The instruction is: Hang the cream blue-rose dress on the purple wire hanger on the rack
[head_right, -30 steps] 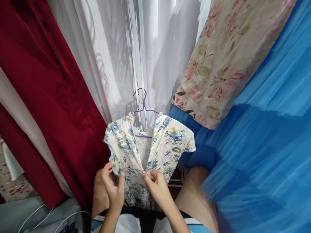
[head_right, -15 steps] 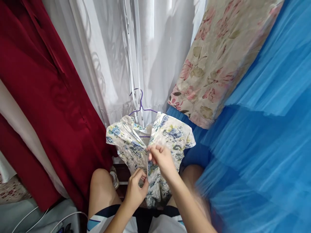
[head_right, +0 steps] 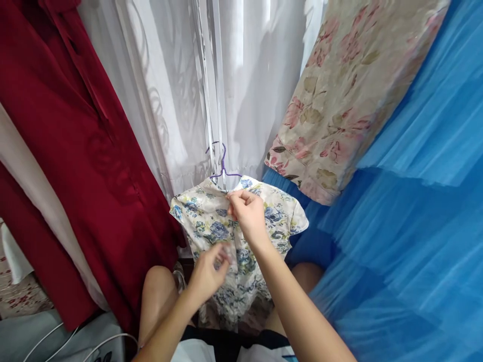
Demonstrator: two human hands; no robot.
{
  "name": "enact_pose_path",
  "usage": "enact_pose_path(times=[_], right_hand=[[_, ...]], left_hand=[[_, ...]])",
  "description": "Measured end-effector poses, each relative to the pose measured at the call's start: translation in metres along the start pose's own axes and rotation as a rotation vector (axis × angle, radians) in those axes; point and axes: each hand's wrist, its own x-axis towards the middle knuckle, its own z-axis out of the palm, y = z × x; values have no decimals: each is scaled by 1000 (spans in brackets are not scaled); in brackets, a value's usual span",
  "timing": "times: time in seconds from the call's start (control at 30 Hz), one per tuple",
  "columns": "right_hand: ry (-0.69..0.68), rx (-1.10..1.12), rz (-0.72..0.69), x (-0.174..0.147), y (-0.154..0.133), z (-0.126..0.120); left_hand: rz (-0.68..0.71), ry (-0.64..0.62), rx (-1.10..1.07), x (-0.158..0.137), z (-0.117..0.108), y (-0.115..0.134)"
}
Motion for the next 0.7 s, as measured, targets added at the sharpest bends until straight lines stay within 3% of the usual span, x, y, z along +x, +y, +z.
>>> enact_pose_path(times=[0.07, 0.17, 0.27, 0.37, 0.47, 0.53, 0.63, 0.7], right_hand=[[-23, -34, -11, -6, -3, -2], [-56, -84, -50, -10, -12, -2], [-71, -135, -91, -7, -12, -2], [-29, -208, -153, -3, 8, -3], [-9, -301, -125, -3, 39, -9], [-35, -339, -74, -9, 54, -14], [-93, -346, -44, -25, 62, -23], [-123, -347, -29, -37, 62, -28]], left_hand=[[71, 210, -70, 31, -30, 25], [256, 250, -125, 76, -64, 61], [389, 192, -16, 103, -70, 78], [434, 237, 103, 109, -63, 79], [415, 399, 122, 112, -69, 72], [376, 550, 84, 119, -88, 60], [275, 745, -42, 133, -128, 20], [116, 877, -249, 137, -150, -16]])
